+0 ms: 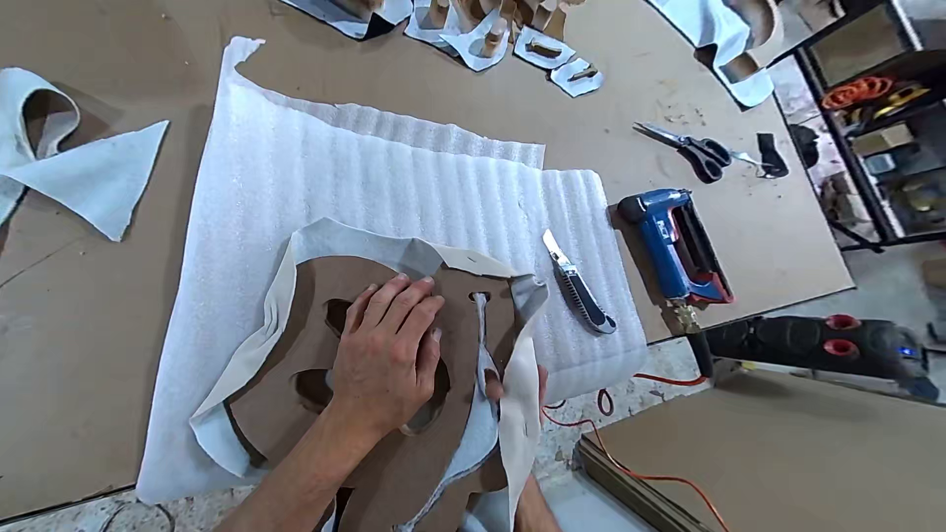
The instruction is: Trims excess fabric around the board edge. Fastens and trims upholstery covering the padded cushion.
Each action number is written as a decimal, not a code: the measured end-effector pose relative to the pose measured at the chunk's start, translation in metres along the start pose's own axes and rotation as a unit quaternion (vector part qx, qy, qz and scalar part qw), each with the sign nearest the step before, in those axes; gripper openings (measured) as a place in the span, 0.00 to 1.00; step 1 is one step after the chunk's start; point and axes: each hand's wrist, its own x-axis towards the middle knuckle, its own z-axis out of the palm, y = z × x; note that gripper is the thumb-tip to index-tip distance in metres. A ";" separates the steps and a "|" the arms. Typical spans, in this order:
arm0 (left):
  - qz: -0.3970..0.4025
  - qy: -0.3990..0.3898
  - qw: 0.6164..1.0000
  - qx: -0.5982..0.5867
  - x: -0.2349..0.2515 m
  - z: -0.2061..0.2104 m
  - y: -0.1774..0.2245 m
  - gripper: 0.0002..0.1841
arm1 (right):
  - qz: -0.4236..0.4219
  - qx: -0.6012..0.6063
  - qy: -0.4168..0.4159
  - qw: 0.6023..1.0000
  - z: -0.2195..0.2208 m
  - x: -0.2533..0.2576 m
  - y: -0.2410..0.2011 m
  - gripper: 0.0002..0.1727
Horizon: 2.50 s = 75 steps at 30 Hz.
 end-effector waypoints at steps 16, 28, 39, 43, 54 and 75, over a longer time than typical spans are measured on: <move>0.016 -0.021 0.997 -0.067 0.000 -0.011 -0.002 0.20 | -0.060 -0.141 0.100 0.983 0.009 0.025 -0.019 0.13; 0.014 -0.008 0.999 -0.045 -0.002 -0.014 0.004 0.22 | 0.046 -0.102 0.097 0.989 0.026 0.019 -0.031 0.09; 0.008 -0.018 0.999 -0.039 -0.004 -0.014 0.005 0.23 | 0.155 -0.112 0.202 0.960 0.043 0.014 -0.044 0.11; -0.022 -0.012 0.999 -0.046 0.009 -0.017 -0.010 0.23 | 0.011 -0.738 0.156 0.657 0.020 0.026 -0.090 0.17; -0.039 -0.055 0.997 -0.036 0.027 -0.023 -0.027 0.18 | 0.032 -0.913 0.146 0.379 0.020 0.074 -0.143 0.22; 0.048 -0.180 0.981 -0.061 0.096 0.010 -0.039 0.26 | -0.042 -0.951 -0.037 0.305 0.131 -0.021 -0.041 0.23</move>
